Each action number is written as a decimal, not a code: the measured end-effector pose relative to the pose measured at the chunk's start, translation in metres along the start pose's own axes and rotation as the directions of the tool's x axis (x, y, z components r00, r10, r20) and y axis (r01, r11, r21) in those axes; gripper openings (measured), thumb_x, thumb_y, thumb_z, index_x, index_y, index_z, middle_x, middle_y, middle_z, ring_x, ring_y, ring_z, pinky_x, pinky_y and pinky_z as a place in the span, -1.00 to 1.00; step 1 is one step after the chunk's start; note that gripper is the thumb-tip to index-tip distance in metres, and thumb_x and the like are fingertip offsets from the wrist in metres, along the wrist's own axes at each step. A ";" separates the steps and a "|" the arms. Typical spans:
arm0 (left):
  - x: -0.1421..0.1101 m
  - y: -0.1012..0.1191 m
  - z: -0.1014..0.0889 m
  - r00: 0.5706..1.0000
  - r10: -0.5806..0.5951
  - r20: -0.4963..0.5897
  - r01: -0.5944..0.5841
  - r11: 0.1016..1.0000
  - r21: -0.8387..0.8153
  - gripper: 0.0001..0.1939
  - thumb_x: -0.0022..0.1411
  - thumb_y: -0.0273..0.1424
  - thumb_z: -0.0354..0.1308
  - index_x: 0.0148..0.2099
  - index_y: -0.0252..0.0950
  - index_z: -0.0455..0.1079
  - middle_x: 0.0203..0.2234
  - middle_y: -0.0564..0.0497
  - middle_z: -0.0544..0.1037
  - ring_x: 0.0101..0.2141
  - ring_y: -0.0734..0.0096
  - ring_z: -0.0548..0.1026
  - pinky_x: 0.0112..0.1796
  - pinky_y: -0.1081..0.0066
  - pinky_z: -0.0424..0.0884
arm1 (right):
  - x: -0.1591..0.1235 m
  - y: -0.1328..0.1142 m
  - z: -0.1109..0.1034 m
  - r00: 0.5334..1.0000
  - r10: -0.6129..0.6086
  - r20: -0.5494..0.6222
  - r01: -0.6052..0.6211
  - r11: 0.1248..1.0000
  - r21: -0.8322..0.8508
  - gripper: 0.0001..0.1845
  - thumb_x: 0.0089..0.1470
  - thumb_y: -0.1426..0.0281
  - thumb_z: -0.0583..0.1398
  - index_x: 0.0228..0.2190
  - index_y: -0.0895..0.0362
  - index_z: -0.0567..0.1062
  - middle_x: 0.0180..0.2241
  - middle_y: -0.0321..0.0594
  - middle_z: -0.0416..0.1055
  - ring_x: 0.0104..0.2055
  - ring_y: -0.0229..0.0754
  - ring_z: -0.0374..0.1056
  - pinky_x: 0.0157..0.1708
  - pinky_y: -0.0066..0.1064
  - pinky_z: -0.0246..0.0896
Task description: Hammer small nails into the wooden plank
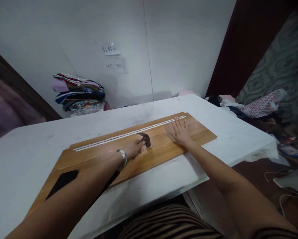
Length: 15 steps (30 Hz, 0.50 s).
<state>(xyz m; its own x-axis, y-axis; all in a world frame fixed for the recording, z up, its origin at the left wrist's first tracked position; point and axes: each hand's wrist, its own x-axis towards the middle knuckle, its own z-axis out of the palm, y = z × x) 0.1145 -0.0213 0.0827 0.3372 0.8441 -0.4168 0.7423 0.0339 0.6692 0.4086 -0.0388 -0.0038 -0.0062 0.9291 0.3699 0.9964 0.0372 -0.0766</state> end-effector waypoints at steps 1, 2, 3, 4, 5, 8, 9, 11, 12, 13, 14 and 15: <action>0.000 0.000 -0.001 1.000 -0.002 0.004 0.002 1.000 0.004 -0.72 0.41 -0.15 0.01 -0.21 -0.26 0.31 -0.55 0.13 0.38 -0.70 0.57 0.26 -0.64 0.50 0.22 | 0.000 -0.006 -0.002 0.996 -0.073 -0.047 0.074 0.997 0.004 -0.29 0.36 0.21 0.00 0.40 0.30 0.13 0.47 0.21 -0.09 0.53 0.16 -0.29 0.41 0.23 -0.48; 0.000 0.000 -0.001 1.000 -0.005 0.006 0.005 1.000 0.007 -0.72 0.41 -0.15 0.01 -0.20 -0.26 0.31 -0.55 0.13 0.38 -0.70 0.58 0.26 -0.64 0.50 0.22 | 0.000 -0.013 -0.005 0.988 -0.133 -0.083 0.134 0.991 0.005 -0.30 0.36 0.21 0.00 0.40 0.29 0.14 0.47 0.20 -0.08 0.53 0.15 -0.28 0.41 0.24 -0.49; 0.000 -0.001 -0.001 1.000 -0.008 0.011 0.008 1.000 0.008 -0.72 0.41 -0.15 0.00 -0.19 -0.27 0.31 -0.54 0.13 0.38 -0.70 0.58 0.25 -0.64 0.50 0.22 | 0.000 -0.019 -0.008 0.977 -0.185 -0.106 0.187 0.982 0.004 -0.30 0.37 0.22 0.01 0.40 0.27 0.14 0.47 0.18 -0.07 0.53 0.14 -0.28 0.41 0.24 -0.48; 0.001 -0.002 -0.002 1.000 -0.012 0.015 0.012 1.000 0.009 -0.72 0.42 -0.15 -0.01 -0.18 -0.27 0.31 -0.55 0.13 0.38 -0.70 0.58 0.25 -0.64 0.50 0.22 | 0.000 -0.025 -0.011 0.967 -0.227 -0.119 0.229 0.973 0.002 -0.31 0.37 0.23 0.00 0.40 0.27 0.15 0.46 0.18 -0.06 0.53 0.14 -0.27 0.41 0.23 -0.48; 0.001 -0.002 -0.002 1.000 -0.015 0.017 0.015 1.000 0.008 -0.72 0.43 -0.16 -0.03 -0.18 -0.27 0.31 -0.55 0.13 0.38 -0.71 0.58 0.24 -0.65 0.50 0.21 | 0.000 -0.029 -0.013 0.958 -0.260 -0.126 0.262 0.965 0.001 -0.32 0.37 0.23 0.00 0.39 0.26 0.16 0.46 0.16 -0.05 0.53 0.13 -0.26 0.42 0.24 -0.47; 0.002 -0.004 -0.002 1.000 -0.009 0.016 0.009 1.000 -0.003 -0.72 0.45 -0.18 -0.06 -0.18 -0.27 0.31 -0.56 0.13 0.37 -0.70 0.58 0.25 -0.66 0.51 0.20 | 0.001 -0.039 -0.020 0.937 -0.321 -0.140 0.327 0.945 0.017 -0.36 0.37 0.24 0.00 0.37 0.23 0.21 0.46 0.12 0.00 0.52 0.14 -0.22 0.42 0.25 -0.44; 0.002 -0.005 -0.001 1.000 -0.007 0.013 0.007 1.000 -0.008 -0.73 0.45 -0.19 -0.06 -0.18 -0.27 0.30 -0.56 0.14 0.37 -0.71 0.57 0.25 -0.65 0.51 0.21 | 0.001 -0.042 -0.022 0.932 -0.331 -0.150 0.339 0.941 0.027 -0.37 0.37 0.25 0.00 0.36 0.22 0.23 0.45 0.12 0.02 0.52 0.14 -0.20 0.41 0.25 -0.41; 0.002 -0.005 -0.001 1.000 -0.012 0.005 0.012 1.000 -0.014 -0.74 0.45 -0.20 -0.06 -0.20 -0.27 0.30 -0.57 0.14 0.37 -0.71 0.57 0.25 -0.65 0.50 0.21 | 0.001 -0.046 -0.027 0.924 -0.338 -0.177 0.351 0.935 0.050 -0.43 0.36 0.29 0.00 0.32 0.19 0.30 0.43 0.11 0.09 0.50 0.15 -0.13 0.40 0.25 -0.34; 0.001 -0.004 -0.002 1.000 -0.019 0.000 0.019 1.000 -0.015 -0.74 0.45 -0.21 -0.06 -0.21 -0.27 0.29 -0.57 0.14 0.37 -0.71 0.57 0.25 -0.66 0.50 0.22 | 0.001 -0.047 -0.029 0.922 -0.339 -0.185 0.355 0.933 0.063 -0.47 0.36 0.32 0.00 0.28 0.18 0.35 0.40 0.11 0.15 0.48 0.15 -0.07 0.39 0.24 -0.27; 0.001 -0.004 -0.002 1.000 -0.026 -0.005 0.026 1.000 -0.015 -0.74 0.45 -0.21 -0.06 -0.22 -0.27 0.29 -0.57 0.13 0.38 -0.71 0.57 0.25 -0.66 0.50 0.22 | 0.001 -0.050 -0.032 0.923 -0.342 -0.179 0.360 0.930 0.081 -0.51 0.36 0.35 0.00 0.21 0.18 0.42 0.34 0.13 0.26 0.43 0.15 0.04 0.37 0.20 -0.18; 0.001 -0.004 -0.002 0.999 -0.033 -0.007 0.033 0.999 -0.017 -0.73 0.45 -0.21 -0.06 -0.22 -0.27 0.29 -0.56 0.13 0.38 -0.71 0.58 0.25 -0.66 0.50 0.23 | 0.001 -0.052 -0.035 0.926 -0.346 -0.152 0.363 0.926 0.106 -0.56 0.35 0.38 0.00 0.12 0.18 0.50 0.24 0.14 0.38 0.35 0.14 0.17 0.32 0.15 -0.05; 0.002 -0.004 -0.003 0.999 -0.036 -0.007 0.036 0.999 -0.023 -0.72 0.46 -0.20 -0.06 -0.21 -0.27 0.30 -0.56 0.13 0.38 -0.70 0.58 0.26 -0.65 0.51 0.24 | 0.001 -0.055 -0.037 0.930 -0.352 -0.107 0.365 0.921 0.140 -0.61 0.35 0.39 0.00 0.00 0.18 0.56 0.10 0.15 0.50 0.23 0.12 0.30 0.24 0.08 0.09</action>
<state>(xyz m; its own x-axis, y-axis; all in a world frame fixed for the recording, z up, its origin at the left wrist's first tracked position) 0.1107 -0.0184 0.0808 0.3065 0.8459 -0.4364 0.7403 0.0764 0.6679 0.3571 -0.0535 0.0347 -0.3474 0.8112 0.4704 0.9030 0.4246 -0.0653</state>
